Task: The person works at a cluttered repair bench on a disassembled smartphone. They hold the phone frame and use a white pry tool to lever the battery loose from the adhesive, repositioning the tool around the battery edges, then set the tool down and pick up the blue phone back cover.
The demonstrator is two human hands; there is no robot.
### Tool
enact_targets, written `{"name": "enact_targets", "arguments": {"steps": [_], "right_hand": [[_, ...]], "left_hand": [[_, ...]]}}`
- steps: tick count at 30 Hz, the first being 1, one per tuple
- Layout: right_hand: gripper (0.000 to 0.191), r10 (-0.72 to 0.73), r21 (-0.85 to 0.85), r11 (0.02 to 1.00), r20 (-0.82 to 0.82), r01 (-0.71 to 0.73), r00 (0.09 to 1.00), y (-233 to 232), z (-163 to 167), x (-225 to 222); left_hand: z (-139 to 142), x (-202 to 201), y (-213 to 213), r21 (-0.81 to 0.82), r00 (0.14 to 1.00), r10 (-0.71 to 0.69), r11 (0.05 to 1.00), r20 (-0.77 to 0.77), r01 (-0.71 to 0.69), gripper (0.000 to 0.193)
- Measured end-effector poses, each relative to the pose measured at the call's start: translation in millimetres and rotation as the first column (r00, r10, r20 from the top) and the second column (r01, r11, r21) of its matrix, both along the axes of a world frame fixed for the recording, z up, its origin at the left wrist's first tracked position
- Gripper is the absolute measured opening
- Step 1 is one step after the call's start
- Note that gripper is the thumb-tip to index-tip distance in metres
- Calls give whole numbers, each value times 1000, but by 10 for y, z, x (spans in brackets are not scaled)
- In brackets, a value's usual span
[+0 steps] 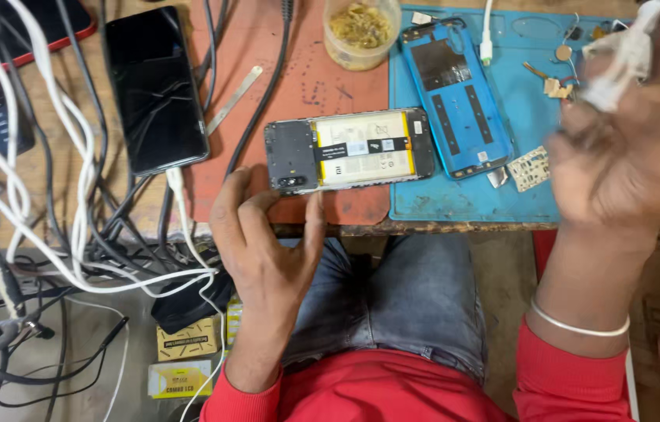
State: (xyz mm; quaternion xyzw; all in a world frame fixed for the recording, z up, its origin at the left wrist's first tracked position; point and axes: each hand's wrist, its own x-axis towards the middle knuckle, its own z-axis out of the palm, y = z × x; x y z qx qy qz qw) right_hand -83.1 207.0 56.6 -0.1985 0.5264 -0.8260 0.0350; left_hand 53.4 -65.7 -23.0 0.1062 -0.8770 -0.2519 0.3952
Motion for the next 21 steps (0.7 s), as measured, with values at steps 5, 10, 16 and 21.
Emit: {"name": "enact_targets", "arguments": {"steps": [5, 10, 16, 21], "right_hand": [[76, -296, 261, 900, -225, 350, 928, -11, -246, -42], [79, -399, 266, 825, -353, 499, 847, -161, -496, -86], [83, -408, 283, 804, -377, 523, 832, -174, -554, 0], [87, -410, 281, 810, -354, 514, 841, -150, -593, -36]], "left_hand": [[12, 8, -12, -9, 1000, -2, 1000, 18, 2, 44], [30, 28, 7, -3, 999, -4, 1000, 32, 4, 44], [15, 9, 1, 12, 1000, -9, 1000, 25, 9, 44], [19, 26, 2, -2, 999, 6, 1000, 51, -5, 44]]}}
